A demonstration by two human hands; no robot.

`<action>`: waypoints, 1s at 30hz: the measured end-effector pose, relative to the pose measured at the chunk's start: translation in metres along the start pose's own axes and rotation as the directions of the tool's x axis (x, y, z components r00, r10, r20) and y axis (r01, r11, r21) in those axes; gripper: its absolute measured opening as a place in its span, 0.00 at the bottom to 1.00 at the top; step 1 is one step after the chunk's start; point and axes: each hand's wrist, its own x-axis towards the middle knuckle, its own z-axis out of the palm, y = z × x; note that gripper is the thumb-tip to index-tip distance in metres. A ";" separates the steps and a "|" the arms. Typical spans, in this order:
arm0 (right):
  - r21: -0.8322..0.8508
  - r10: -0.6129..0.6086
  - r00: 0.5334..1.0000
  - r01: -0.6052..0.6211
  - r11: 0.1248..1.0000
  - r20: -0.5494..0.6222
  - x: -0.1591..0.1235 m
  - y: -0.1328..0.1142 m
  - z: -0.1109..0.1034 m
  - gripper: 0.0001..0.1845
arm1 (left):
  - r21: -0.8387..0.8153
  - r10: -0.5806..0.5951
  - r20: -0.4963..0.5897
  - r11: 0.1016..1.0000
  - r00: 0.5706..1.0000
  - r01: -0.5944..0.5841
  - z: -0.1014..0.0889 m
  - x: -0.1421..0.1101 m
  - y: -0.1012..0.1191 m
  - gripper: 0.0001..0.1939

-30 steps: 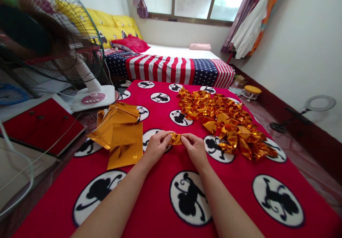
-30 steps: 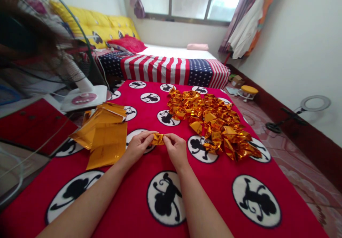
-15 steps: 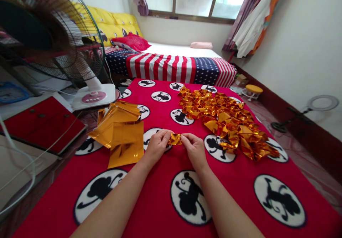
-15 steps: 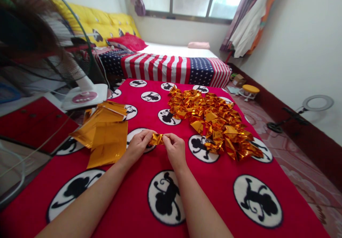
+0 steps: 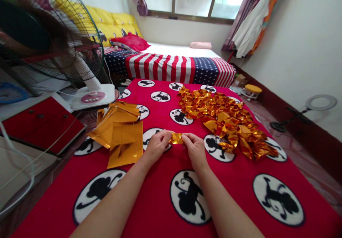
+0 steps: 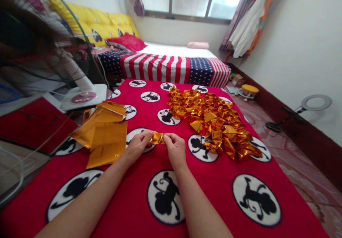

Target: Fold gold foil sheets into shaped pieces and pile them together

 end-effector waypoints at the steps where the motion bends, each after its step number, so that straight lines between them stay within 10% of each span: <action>1: 0.002 0.002 1.000 -0.002 1.000 -0.001 0.000 0.000 0.000 0.14 | -0.011 0.011 0.004 1.000 1.000 -0.011 0.000 0.000 0.000 0.26; 14: -0.019 0.021 0.999 -0.022 1.000 -0.024 0.000 -0.001 0.001 0.14 | 0.023 0.120 0.040 0.992 0.992 -0.121 0.000 -0.001 -0.008 0.10; 30: -0.104 -0.116 0.990 0.108 0.989 -0.075 -0.001 -0.003 -0.001 0.13 | 0.021 0.056 0.006 0.998 0.998 -0.056 0.002 -0.003 -0.008 0.23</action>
